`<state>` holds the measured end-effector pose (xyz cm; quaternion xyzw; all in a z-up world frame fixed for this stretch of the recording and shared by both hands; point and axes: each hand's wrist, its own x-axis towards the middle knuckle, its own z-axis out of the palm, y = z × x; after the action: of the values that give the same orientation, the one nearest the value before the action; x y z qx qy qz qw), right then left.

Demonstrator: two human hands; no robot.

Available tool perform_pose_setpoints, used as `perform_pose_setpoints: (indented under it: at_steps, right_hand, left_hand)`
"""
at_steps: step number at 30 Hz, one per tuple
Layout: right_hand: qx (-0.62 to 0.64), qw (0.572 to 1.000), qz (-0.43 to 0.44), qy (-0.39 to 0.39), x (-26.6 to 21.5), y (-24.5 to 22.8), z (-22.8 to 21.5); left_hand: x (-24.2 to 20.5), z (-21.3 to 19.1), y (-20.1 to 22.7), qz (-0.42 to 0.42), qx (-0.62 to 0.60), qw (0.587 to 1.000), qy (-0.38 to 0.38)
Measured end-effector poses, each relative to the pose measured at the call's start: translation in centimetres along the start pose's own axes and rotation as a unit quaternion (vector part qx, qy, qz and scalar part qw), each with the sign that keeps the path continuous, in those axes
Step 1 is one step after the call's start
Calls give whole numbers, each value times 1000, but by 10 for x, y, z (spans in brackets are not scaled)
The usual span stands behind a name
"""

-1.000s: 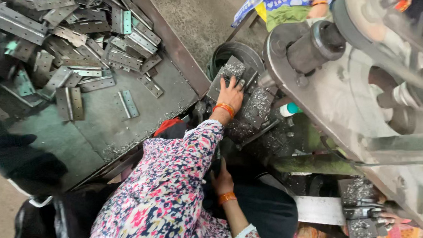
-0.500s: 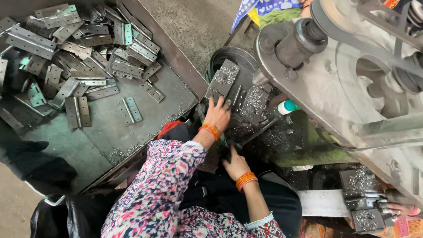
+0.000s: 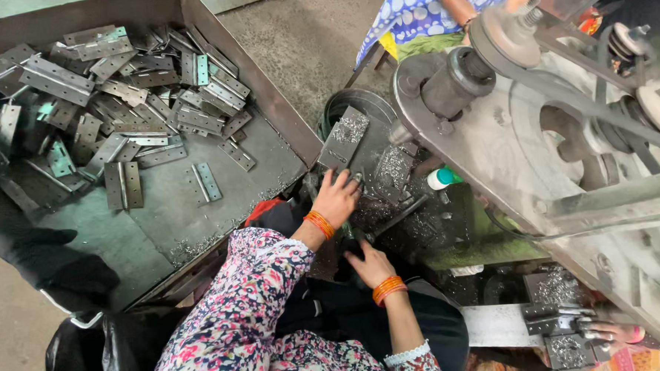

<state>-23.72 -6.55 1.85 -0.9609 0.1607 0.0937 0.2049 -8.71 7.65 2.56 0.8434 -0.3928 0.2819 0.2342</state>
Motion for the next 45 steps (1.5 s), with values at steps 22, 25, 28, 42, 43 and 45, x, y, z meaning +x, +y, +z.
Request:
perform_pose_setpoints:
  at_steps: [22,25,28,42,43,45]
  right_hand:
    - [-52,934,-190,298,91,-28,-43]
    - [-43,925,-227,303,96,-24,-28]
    - [4,939,-170,298,72,-31,-31]
    - [-39,993,94,-52,-16,-20,10]
    - [-42,993,99,-54,-13,-18,11]
    - [-45,993,103,-45,-9,-13,15]
  left_hand:
    - [41,9,-28,-246,-115,961,-59]
    - [32,11,-14,-151,-44,985,-77]
    - [29,23,-4,-115,-4,978,-176]
    - [56,63,-6,-110,71,967,-219]
    - [57,67,-4,-109,69,966,-224]
    - [57,70,-3,-108,76,969,-209]
